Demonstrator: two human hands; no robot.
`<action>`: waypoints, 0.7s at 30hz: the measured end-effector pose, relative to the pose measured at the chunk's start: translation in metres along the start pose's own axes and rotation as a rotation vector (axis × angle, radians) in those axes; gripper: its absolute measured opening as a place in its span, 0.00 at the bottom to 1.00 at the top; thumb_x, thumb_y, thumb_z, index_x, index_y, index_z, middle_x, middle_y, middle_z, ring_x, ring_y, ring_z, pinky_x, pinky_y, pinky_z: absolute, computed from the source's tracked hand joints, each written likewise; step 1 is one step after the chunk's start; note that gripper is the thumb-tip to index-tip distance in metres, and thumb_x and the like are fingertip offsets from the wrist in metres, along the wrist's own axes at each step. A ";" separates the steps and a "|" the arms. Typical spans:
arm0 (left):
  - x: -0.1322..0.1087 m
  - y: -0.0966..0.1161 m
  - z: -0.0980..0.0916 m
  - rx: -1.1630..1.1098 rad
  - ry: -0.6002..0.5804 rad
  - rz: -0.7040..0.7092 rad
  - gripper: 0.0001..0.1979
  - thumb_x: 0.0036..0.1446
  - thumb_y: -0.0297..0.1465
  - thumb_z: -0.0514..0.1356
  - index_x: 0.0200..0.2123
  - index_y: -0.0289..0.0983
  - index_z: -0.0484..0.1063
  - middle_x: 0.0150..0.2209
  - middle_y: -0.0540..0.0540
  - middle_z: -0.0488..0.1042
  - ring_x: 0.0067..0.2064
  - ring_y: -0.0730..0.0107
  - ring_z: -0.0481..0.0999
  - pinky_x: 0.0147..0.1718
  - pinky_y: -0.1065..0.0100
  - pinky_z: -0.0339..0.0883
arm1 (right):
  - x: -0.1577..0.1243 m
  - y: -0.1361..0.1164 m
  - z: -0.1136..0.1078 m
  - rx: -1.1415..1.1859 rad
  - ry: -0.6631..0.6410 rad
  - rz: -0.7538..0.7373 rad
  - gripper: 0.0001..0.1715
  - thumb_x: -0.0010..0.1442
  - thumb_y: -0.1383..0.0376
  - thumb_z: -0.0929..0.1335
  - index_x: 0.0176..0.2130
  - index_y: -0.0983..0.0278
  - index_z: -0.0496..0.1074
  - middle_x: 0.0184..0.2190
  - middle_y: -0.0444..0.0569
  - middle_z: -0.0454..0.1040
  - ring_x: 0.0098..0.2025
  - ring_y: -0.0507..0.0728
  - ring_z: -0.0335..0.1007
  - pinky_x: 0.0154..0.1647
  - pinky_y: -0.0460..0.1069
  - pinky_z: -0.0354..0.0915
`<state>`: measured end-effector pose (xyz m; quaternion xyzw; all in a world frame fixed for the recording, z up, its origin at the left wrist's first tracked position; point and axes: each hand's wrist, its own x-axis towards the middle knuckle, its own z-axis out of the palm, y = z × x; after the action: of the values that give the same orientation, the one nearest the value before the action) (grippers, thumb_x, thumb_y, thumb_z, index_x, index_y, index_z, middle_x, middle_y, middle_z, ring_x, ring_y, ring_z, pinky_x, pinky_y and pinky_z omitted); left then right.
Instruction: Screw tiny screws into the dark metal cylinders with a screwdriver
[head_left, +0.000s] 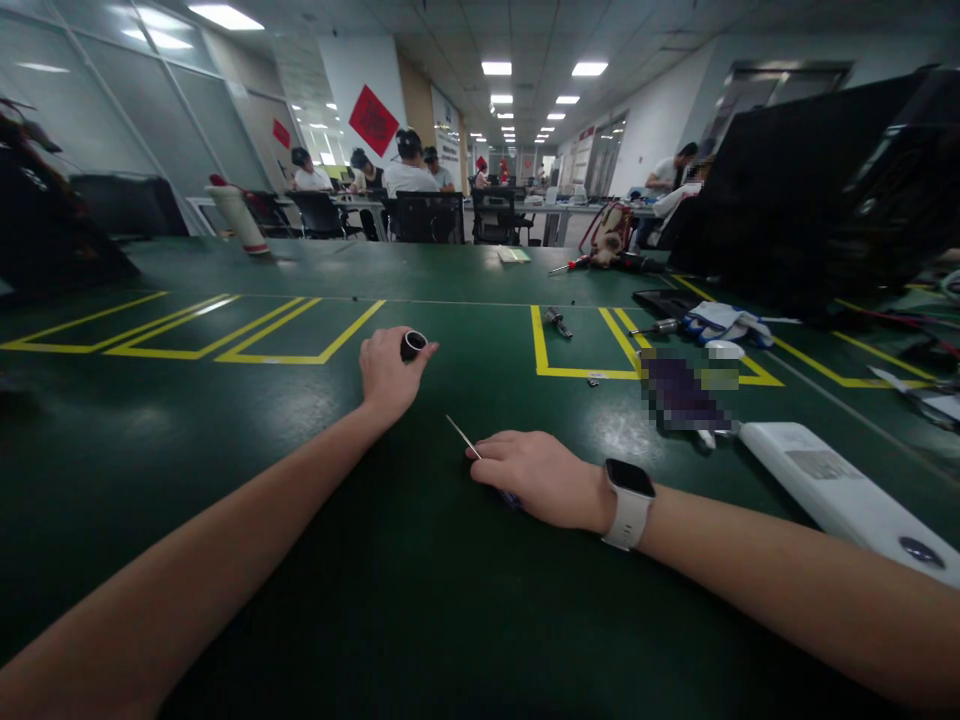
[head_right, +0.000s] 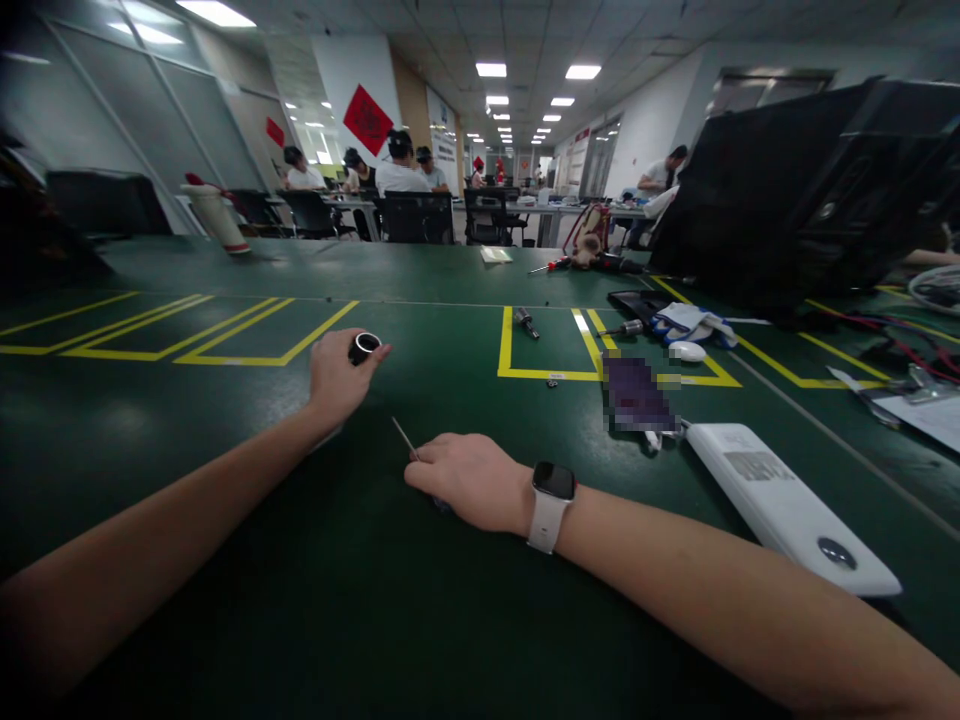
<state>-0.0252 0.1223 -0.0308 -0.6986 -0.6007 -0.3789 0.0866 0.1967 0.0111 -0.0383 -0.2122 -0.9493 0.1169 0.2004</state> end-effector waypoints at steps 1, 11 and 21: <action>0.000 0.002 -0.001 -0.015 -0.009 0.024 0.14 0.57 0.43 0.56 0.36 0.37 0.69 0.37 0.41 0.72 0.43 0.56 0.69 0.44 0.57 0.61 | -0.005 -0.002 -0.003 -0.017 -0.014 -0.004 0.12 0.62 0.73 0.62 0.43 0.63 0.70 0.47 0.56 0.74 0.50 0.61 0.70 0.48 0.57 0.67; -0.024 0.055 -0.031 -0.832 -0.204 -0.424 0.11 0.53 0.32 0.61 0.40 0.35 0.68 0.32 0.48 0.71 0.30 0.72 0.72 0.29 0.69 0.68 | -0.026 -0.006 -0.011 0.129 0.238 0.163 0.18 0.58 0.73 0.64 0.47 0.61 0.71 0.47 0.53 0.75 0.49 0.60 0.71 0.49 0.57 0.67; -0.048 0.070 -0.062 -1.226 -0.311 -0.846 0.11 0.53 0.16 0.55 0.36 0.32 0.72 0.37 0.42 0.74 0.37 0.68 0.78 0.44 0.62 0.75 | -0.017 0.009 -0.015 1.081 0.777 0.722 0.14 0.53 0.55 0.72 0.26 0.63 0.70 0.21 0.42 0.72 0.25 0.51 0.68 0.29 0.48 0.63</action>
<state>0.0121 0.0305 0.0056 -0.3774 -0.5046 -0.5430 -0.5551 0.2200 0.0136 -0.0330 -0.4082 -0.4922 0.5412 0.5461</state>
